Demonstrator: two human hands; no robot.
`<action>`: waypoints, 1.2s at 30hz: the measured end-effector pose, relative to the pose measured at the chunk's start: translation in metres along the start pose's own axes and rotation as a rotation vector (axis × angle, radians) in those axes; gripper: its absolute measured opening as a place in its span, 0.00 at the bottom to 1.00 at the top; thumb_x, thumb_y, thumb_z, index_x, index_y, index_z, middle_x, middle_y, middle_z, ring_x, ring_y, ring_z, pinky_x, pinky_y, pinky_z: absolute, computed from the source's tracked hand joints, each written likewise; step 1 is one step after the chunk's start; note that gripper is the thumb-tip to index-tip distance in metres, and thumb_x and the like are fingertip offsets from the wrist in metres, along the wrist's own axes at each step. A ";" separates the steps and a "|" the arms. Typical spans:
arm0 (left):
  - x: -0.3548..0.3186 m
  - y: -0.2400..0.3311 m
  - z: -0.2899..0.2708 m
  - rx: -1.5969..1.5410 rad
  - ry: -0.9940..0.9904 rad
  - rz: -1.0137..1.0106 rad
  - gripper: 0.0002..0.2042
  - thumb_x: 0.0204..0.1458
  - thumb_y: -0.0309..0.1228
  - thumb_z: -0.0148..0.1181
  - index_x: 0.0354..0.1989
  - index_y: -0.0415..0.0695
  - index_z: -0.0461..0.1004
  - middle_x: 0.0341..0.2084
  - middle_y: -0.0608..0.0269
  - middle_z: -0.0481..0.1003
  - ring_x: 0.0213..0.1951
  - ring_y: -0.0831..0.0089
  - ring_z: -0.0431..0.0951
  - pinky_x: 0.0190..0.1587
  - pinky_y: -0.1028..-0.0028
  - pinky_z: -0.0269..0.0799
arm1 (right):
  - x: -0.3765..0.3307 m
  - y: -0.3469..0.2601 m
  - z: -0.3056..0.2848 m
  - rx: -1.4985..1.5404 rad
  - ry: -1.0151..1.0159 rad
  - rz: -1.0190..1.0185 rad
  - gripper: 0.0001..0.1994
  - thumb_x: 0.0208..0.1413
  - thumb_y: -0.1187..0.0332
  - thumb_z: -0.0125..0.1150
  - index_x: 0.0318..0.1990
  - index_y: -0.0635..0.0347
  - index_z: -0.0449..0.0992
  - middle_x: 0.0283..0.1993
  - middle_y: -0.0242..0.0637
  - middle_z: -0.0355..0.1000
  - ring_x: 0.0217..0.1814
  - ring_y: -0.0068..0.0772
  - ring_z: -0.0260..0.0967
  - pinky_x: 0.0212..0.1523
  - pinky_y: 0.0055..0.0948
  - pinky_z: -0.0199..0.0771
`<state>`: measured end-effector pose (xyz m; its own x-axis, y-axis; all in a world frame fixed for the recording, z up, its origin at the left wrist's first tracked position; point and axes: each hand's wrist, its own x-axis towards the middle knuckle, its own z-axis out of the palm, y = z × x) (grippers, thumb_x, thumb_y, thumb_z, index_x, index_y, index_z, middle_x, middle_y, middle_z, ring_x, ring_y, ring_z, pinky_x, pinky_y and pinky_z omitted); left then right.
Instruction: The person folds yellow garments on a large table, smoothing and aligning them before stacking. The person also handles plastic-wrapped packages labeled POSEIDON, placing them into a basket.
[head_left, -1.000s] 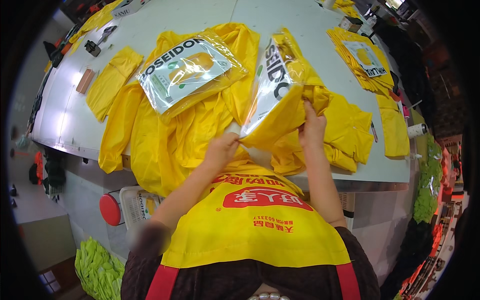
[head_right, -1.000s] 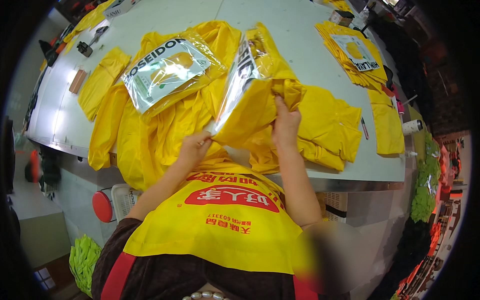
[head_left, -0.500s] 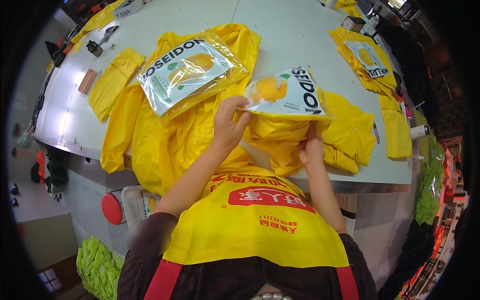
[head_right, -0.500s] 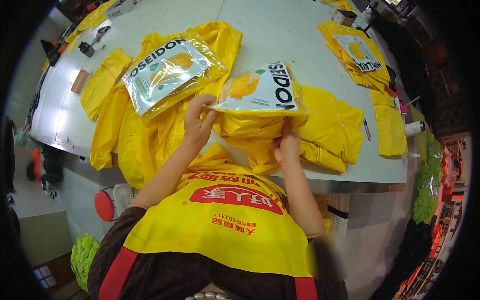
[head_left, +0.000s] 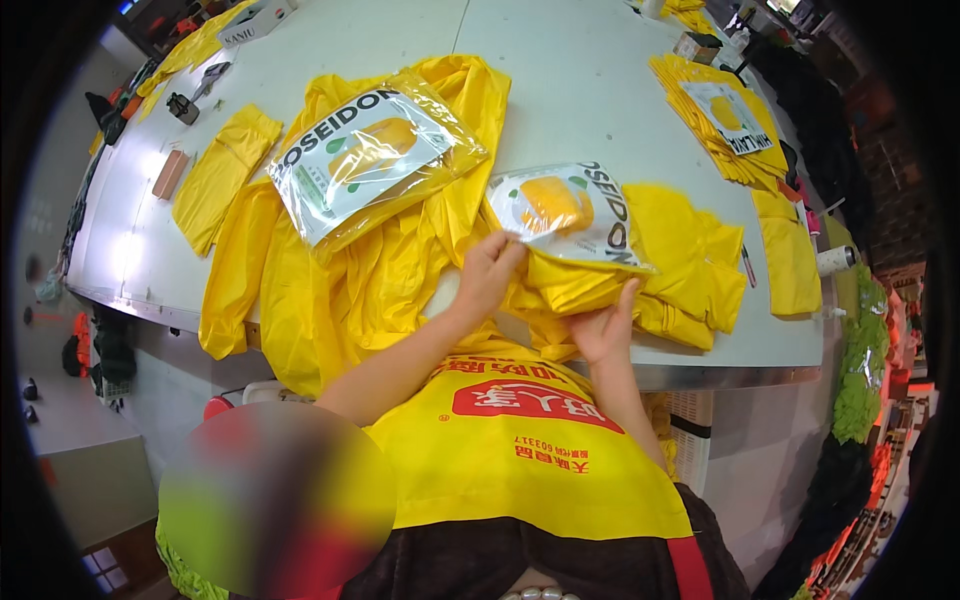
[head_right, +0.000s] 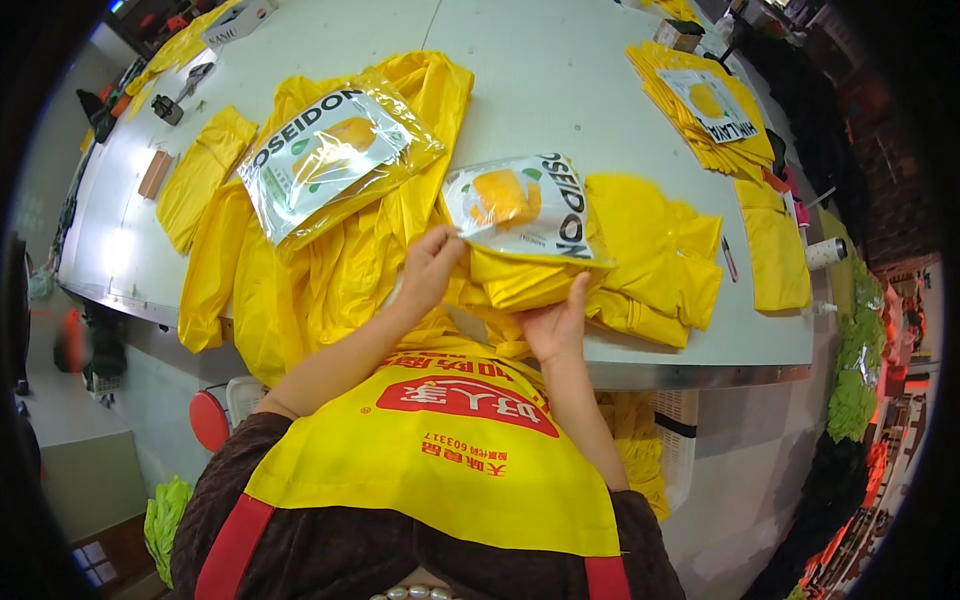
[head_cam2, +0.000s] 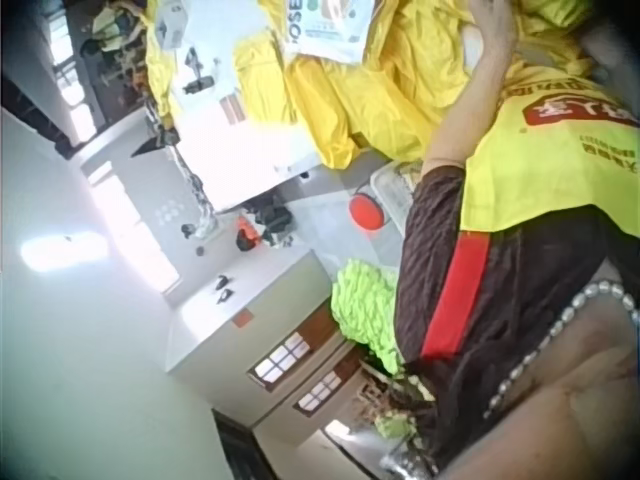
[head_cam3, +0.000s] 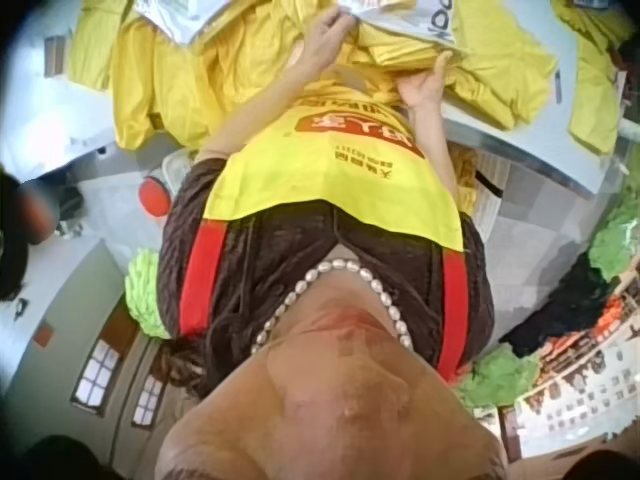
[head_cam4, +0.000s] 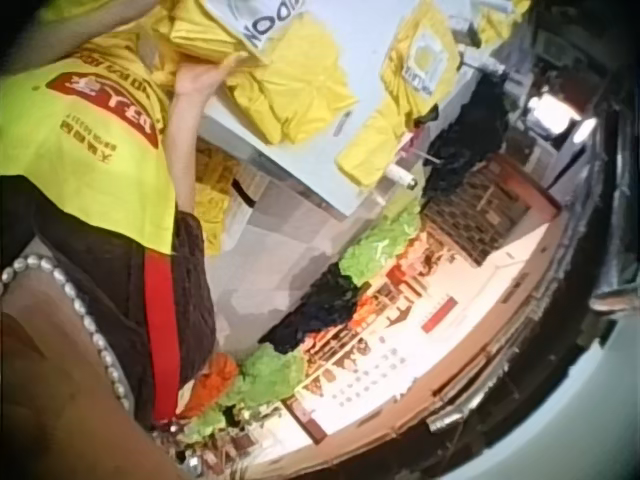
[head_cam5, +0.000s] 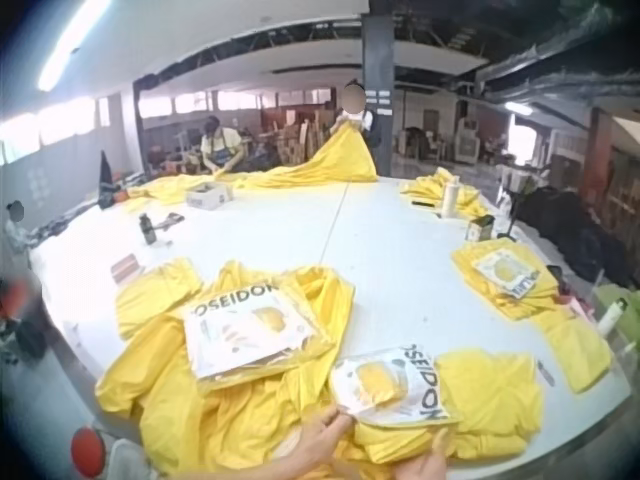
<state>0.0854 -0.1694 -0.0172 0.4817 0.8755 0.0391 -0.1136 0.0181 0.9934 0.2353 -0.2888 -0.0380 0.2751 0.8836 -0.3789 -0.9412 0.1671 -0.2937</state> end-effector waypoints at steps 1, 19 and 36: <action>-0.008 -0.007 0.003 -0.012 0.013 0.005 0.08 0.54 0.30 0.49 0.31 0.38 0.70 0.20 0.74 0.65 0.24 0.85 0.62 0.27 0.81 0.60 | -0.002 0.003 0.006 -0.037 0.029 -0.007 0.28 0.54 0.52 0.55 0.60 0.53 0.58 0.62 0.34 0.58 0.63 0.37 0.54 0.63 0.43 0.52; 0.070 0.074 -0.065 -0.309 -0.135 -0.207 0.18 0.56 0.43 0.49 0.47 0.42 0.69 0.38 0.64 0.73 0.40 0.76 0.72 0.42 0.75 0.70 | -0.062 -0.102 0.041 -0.532 -0.146 -0.137 0.21 0.46 0.75 0.57 0.51 0.61 0.65 0.46 0.35 0.69 0.47 0.31 0.69 0.48 0.31 0.70; 0.045 0.068 -0.128 0.289 0.559 0.361 0.14 0.55 0.34 0.54 0.21 0.37 0.66 0.16 0.69 0.62 0.22 0.84 0.59 0.24 0.79 0.59 | -0.061 -0.103 0.057 -1.027 -0.221 -0.333 0.22 0.36 0.79 0.59 0.44 0.63 0.69 0.39 0.35 0.72 0.39 0.30 0.71 0.41 0.27 0.71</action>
<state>-0.0116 -0.0672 0.0379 -0.0676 0.9203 0.3854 0.0900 -0.3791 0.9210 0.3047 -0.3356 0.0654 0.3476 0.9376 -0.0101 -0.1867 0.0586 -0.9807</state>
